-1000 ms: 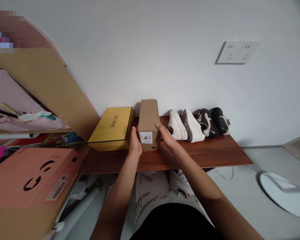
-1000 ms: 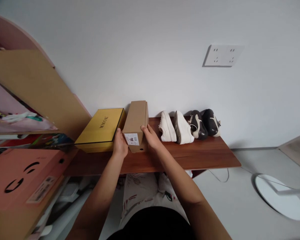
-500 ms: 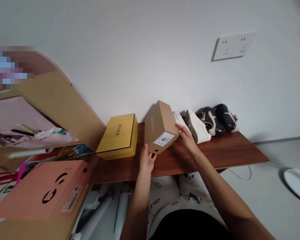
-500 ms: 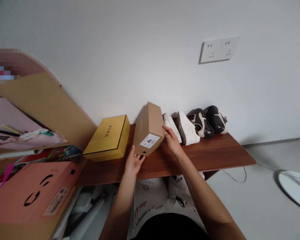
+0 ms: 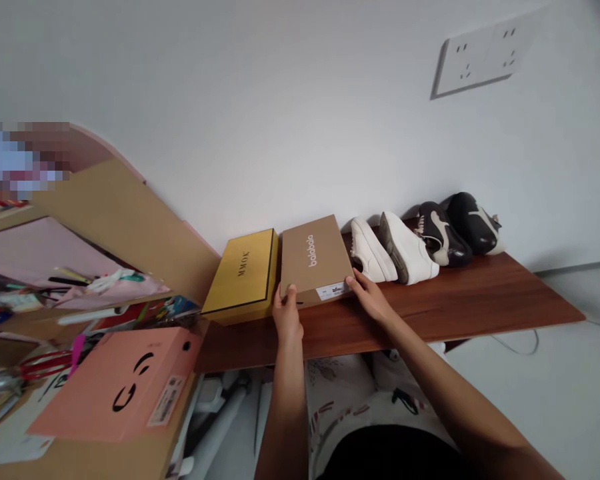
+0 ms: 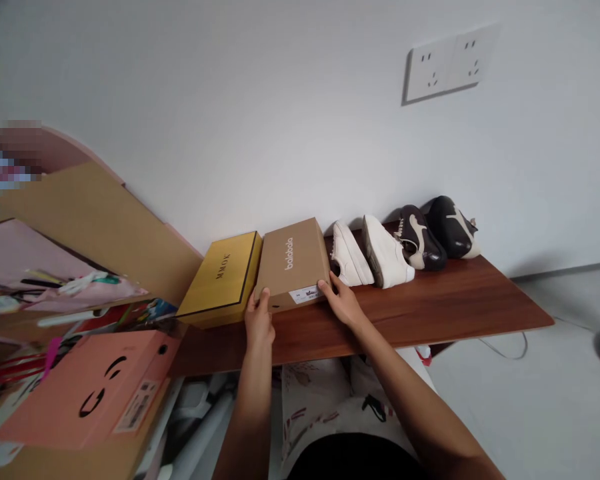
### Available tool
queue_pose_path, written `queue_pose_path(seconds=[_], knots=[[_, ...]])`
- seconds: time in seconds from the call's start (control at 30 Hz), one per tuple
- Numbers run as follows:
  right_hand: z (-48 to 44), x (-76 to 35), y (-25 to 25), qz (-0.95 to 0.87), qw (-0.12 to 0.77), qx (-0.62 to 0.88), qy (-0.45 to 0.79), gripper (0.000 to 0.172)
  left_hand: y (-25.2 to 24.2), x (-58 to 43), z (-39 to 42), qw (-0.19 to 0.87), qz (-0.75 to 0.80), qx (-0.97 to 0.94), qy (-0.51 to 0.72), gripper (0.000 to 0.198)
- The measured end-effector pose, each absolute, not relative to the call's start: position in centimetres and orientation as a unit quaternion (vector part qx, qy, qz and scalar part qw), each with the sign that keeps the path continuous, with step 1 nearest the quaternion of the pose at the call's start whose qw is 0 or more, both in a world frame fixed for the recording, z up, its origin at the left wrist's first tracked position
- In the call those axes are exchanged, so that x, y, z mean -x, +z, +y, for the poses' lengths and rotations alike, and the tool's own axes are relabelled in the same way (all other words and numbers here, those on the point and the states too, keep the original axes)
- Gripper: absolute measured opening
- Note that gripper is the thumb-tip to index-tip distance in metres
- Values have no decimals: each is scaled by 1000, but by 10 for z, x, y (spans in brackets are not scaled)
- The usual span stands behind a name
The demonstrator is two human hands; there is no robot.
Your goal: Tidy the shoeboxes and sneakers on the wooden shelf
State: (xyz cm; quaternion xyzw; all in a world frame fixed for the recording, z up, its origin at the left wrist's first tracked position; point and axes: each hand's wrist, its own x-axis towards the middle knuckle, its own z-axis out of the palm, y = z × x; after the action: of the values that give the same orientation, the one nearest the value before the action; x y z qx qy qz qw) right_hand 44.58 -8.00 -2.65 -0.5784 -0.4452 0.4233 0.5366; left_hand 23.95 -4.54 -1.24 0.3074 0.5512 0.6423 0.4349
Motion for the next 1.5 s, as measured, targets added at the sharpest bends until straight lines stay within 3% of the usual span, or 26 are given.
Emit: queue_pose_path(seconds=[0.4,0.63,0.83,0.93,1.03,1.23,1.5], knots=[[-69,-440,-49,-453,543,575,411,77,-13,-246,-41,399,564,-328,645,42],[-75,-436,-38,-444,525,602,406,79,-11,-252,-41,319,617,-351,629,43],[-118,-505,-31,-465,588,588,303,55,-19,-283,-92,225,597,-400,658,56],[-136,-559,-32,-397,626,651,163,53,-20,-328,-118,310,523,-471,640,49],[-140,-597,-40,-359,611,699,95,63,-17,-380,-119,436,453,-518,580,53],[-120,-614,-57,-413,576,669,224,79,-13,-434,-69,518,478,-391,592,75],[-98,-626,-40,-479,511,652,290,71,-13,-434,-43,589,476,-375,535,52]])
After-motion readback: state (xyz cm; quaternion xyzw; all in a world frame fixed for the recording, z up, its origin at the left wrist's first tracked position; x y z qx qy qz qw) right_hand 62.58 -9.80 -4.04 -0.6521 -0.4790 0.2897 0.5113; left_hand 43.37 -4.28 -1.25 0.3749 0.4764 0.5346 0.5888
